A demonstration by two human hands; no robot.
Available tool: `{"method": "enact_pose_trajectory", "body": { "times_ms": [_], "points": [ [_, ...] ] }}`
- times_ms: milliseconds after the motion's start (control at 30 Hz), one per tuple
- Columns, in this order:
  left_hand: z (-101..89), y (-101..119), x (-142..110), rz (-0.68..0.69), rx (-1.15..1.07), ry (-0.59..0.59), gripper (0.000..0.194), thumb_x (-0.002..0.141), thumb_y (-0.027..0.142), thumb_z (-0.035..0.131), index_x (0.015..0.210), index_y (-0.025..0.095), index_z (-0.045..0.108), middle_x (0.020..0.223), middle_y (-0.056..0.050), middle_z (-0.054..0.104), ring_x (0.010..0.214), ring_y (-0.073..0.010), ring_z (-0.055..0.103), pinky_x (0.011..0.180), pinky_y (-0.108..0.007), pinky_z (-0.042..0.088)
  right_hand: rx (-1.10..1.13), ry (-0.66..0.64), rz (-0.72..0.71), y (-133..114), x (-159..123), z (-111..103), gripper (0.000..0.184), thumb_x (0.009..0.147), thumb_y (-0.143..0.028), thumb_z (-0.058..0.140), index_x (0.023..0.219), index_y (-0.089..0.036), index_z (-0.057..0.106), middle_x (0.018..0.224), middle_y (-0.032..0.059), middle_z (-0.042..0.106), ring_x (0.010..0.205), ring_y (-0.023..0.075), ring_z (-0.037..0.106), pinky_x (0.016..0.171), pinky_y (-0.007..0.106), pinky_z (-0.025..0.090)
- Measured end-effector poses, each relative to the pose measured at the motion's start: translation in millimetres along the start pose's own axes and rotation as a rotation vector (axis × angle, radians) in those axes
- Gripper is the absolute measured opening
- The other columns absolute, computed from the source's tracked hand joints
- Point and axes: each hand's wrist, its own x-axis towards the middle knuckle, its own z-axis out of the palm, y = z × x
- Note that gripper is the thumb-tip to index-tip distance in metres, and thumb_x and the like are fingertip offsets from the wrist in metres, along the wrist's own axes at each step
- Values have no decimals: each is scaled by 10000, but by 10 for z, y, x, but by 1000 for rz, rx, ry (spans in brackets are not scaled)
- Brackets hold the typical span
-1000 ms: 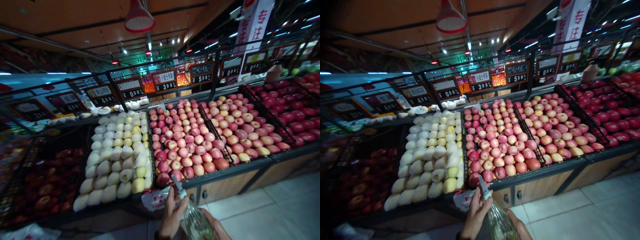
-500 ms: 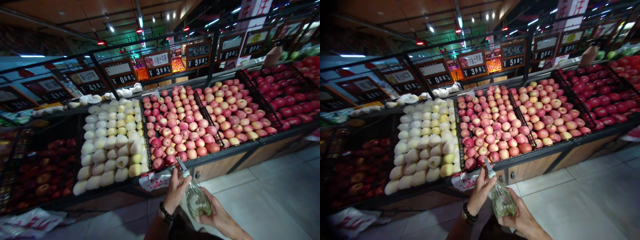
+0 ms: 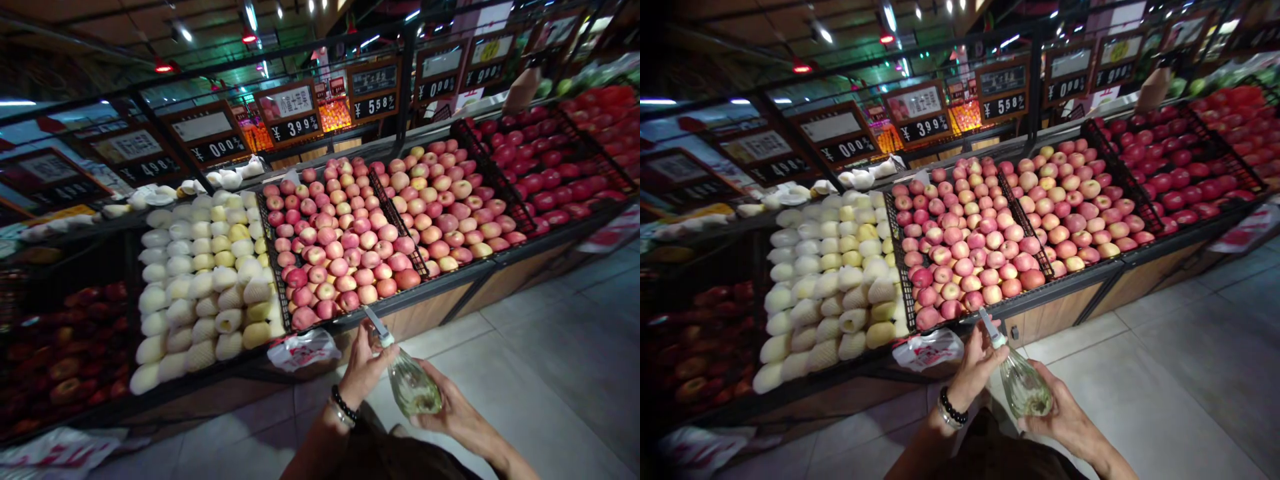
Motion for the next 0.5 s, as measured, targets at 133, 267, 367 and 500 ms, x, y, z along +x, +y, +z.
{"method": "enact_pose_trajectory", "body": {
  "times_ms": [133,267,367,500],
  "points": [
    [170,-28,38,22,11,-6,458,929,448,859,1281,229,664,1231,-86,782,1158,-284,749,1066,-442,594,13,-5,28,-44,-73,-129,966,742,-347,1006,1570,-234,522,1346,108,757,1159,303,717,1021,415,579],
    [353,78,103,50,8,-12,354,923,408,844,1174,216,685,1081,-67,795,1072,-278,755,1008,-436,586,12,-61,-8,-154,-102,-204,866,788,-364,988,1526,-241,552,1150,56,778,1077,278,716,940,375,578],
    [440,187,160,48,28,-40,456,906,410,852,1268,220,649,1235,-88,775,1105,-272,749,1036,-436,575,-20,-25,-24,-135,-98,-332,921,775,-391,993,1554,-233,528,1175,87,791,1125,308,722,947,393,595],
    [501,259,259,22,70,-70,777,855,483,897,1498,237,538,1487,-129,682,1250,-290,698,1102,-448,569,-67,12,-16,-49,-24,-537,1013,735,-416,1007,1596,-212,514,1395,184,762,1271,396,720,1073,488,604]
  ]
}}
